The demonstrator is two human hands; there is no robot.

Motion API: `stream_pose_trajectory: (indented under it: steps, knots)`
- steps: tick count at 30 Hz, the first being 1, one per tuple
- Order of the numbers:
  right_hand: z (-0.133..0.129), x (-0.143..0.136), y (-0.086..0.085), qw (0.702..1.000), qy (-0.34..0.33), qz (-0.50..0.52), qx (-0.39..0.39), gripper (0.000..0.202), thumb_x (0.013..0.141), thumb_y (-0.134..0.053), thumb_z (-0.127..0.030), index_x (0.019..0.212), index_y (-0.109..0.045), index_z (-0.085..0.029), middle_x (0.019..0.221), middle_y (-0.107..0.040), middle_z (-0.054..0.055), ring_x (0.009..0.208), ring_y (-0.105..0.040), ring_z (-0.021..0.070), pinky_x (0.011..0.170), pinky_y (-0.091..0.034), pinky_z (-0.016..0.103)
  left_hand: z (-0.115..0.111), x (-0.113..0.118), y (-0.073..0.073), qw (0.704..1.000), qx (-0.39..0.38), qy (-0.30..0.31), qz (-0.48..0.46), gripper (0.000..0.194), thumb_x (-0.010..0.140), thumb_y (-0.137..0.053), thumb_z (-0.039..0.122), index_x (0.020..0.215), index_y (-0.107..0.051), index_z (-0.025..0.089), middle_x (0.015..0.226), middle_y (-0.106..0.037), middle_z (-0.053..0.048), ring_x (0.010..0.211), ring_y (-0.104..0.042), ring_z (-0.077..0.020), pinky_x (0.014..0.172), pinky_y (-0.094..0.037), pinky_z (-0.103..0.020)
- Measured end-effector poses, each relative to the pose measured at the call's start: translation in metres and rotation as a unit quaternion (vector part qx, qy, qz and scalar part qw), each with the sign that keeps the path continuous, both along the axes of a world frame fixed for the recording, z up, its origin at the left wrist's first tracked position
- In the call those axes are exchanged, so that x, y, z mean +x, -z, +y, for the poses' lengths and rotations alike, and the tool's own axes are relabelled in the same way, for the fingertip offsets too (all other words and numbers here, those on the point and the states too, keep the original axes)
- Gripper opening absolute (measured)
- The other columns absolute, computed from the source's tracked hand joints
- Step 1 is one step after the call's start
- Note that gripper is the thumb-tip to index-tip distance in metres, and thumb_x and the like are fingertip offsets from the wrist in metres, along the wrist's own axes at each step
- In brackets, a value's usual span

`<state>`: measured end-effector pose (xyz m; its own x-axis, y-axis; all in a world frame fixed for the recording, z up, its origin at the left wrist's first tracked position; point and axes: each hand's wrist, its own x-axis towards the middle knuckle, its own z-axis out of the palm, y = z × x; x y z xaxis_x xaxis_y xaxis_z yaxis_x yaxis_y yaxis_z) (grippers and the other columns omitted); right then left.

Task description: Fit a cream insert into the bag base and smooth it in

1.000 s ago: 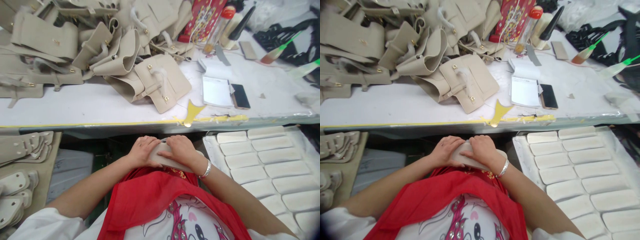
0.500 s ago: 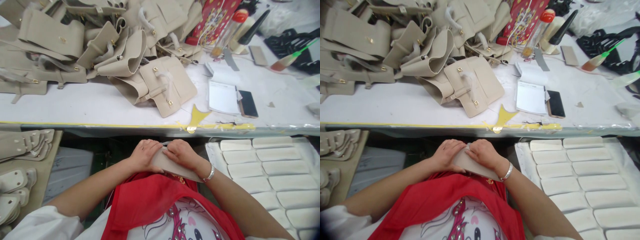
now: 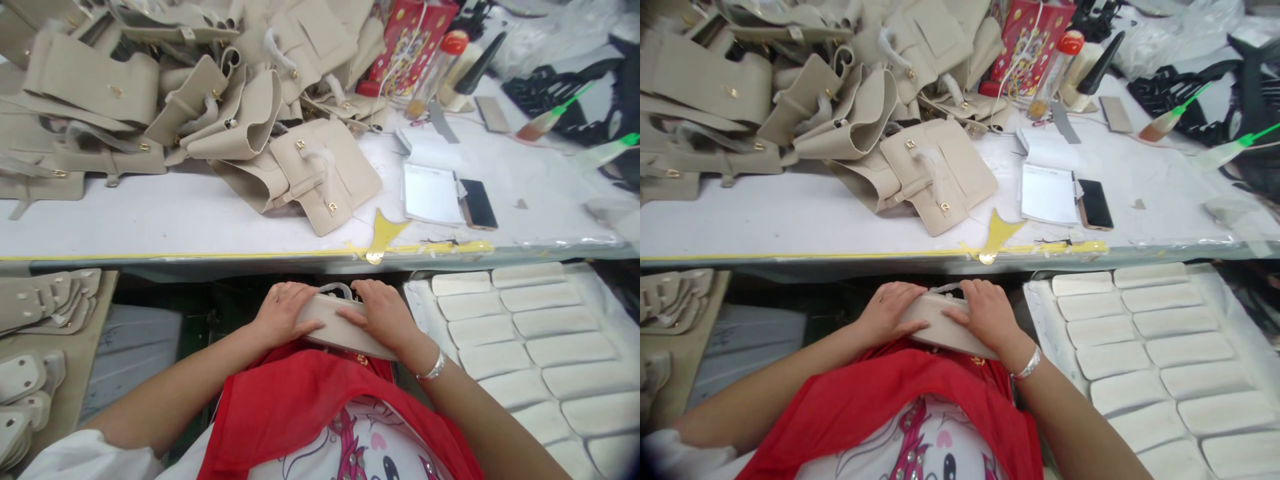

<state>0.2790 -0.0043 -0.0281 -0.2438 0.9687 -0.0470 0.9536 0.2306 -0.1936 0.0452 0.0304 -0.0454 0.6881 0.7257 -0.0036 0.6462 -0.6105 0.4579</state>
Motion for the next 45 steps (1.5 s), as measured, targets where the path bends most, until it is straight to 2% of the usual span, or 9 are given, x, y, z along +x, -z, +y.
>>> stream_pose_trajectory:
  steps: [5,9,14,17,21,26,32,37,45]
  knots:
    - [-0.038,0.032,0.004,0.992,0.093,0.072,-0.049,0.046,0.084,-0.051,-0.050,0.113,-0.053,-0.015,0.109,-0.060,0.013,0.101,-0.055,0.0258,0.087,-0.042,0.039,0.000,0.009,-0.007,0.997,0.062,0.043,0.024,0.049,0.081,-0.055,0.051,0.120,-0.052,0.021,0.123,-0.056,-0.010,0.114,-0.047,-0.0273,0.108,-0.011,-0.056]
    - [-0.054,0.043,0.012,0.949,0.166,0.241,-0.116,0.037,0.085,-0.049,-0.043,0.114,-0.052,-0.019,0.111,-0.061,0.008,0.099,-0.058,0.0193,0.085,-0.045,0.033,-0.006,0.026,-0.002,0.991,0.077,0.110,0.000,0.050,0.084,-0.051,0.048,0.124,-0.049,0.018,0.125,-0.053,-0.011,0.114,-0.047,-0.0267,0.103,-0.026,-0.047]
    - [-0.054,0.043,0.015,0.905,0.205,0.342,-0.152,0.034,0.081,-0.053,-0.048,0.099,-0.060,-0.019,0.096,-0.064,0.003,0.088,-0.059,0.0176,0.076,-0.046,0.029,-0.009,0.038,0.002,0.989,0.059,0.134,0.004,0.079,0.072,-0.050,0.070,0.128,-0.045,0.015,0.126,-0.052,-0.014,0.111,-0.047,-0.0302,0.095,-0.031,-0.045]
    - [-0.053,0.044,0.015,0.892,0.223,0.357,-0.166,0.037,0.079,-0.055,-0.051,0.095,-0.062,-0.019,0.091,-0.065,0.003,0.083,-0.060,0.0176,0.072,-0.046,0.028,-0.007,0.041,-0.001,0.987,0.047,0.154,0.012,0.089,0.065,-0.054,0.074,0.131,-0.041,0.016,0.128,-0.050,-0.013,0.112,-0.045,-0.0301,0.094,-0.029,-0.043]
    - [-0.051,0.043,0.015,0.886,0.230,0.364,-0.170,0.035,0.078,-0.058,-0.048,0.097,-0.061,-0.019,0.093,-0.066,0.003,0.084,-0.060,0.0176,0.074,-0.046,0.028,-0.005,0.047,-0.002,0.986,0.027,0.160,0.031,0.083,0.066,-0.056,0.070,0.127,-0.043,0.016,0.127,-0.050,-0.013,0.109,-0.047,-0.0284,0.090,-0.031,-0.040]
    - [-0.058,0.045,0.013,0.886,0.254,0.375,-0.101,0.035,0.078,-0.059,-0.040,0.106,-0.057,-0.019,0.105,-0.064,0.005,0.095,-0.059,0.0176,0.084,-0.045,0.031,-0.004,0.047,-0.001,0.986,0.021,0.164,0.035,0.083,0.066,-0.058,0.068,0.128,-0.042,0.014,0.128,-0.048,-0.015,0.113,-0.045,-0.0295,0.093,-0.029,-0.041]
    - [-0.087,0.045,-0.001,0.878,0.350,0.326,-0.030,0.026,0.079,-0.056,-0.045,0.084,-0.058,-0.020,0.076,-0.062,0.000,0.069,-0.057,0.0136,0.066,-0.045,0.026,0.001,0.041,-0.006,0.979,-0.007,0.200,0.045,0.085,0.067,-0.061,0.060,0.134,-0.035,0.015,0.135,-0.044,-0.014,0.120,-0.040,-0.0282,0.098,-0.026,-0.039]
    - [-0.098,0.041,-0.003,0.873,0.376,0.303,-0.073,0.025,0.077,-0.058,-0.044,0.080,-0.055,-0.020,0.067,-0.060,-0.001,0.061,-0.055,0.0125,0.058,-0.043,0.025,0.000,0.043,-0.009,0.979,-0.003,0.196,0.055,0.084,0.069,-0.060,0.061,0.135,-0.035,0.016,0.135,-0.043,-0.013,0.120,-0.041,-0.0282,0.098,-0.027,-0.039]
    - [-0.104,0.038,-0.014,0.793,0.410,0.408,-0.192,0.023,0.078,-0.056,-0.041,0.077,-0.052,-0.019,0.050,-0.055,-0.004,0.045,-0.053,0.0105,0.044,-0.041,0.020,-0.007,0.042,0.000,0.985,0.041,0.168,0.026,0.081,0.069,-0.059,0.060,0.132,-0.040,0.015,0.132,-0.047,-0.014,0.117,-0.044,-0.0293,0.098,-0.029,-0.042]
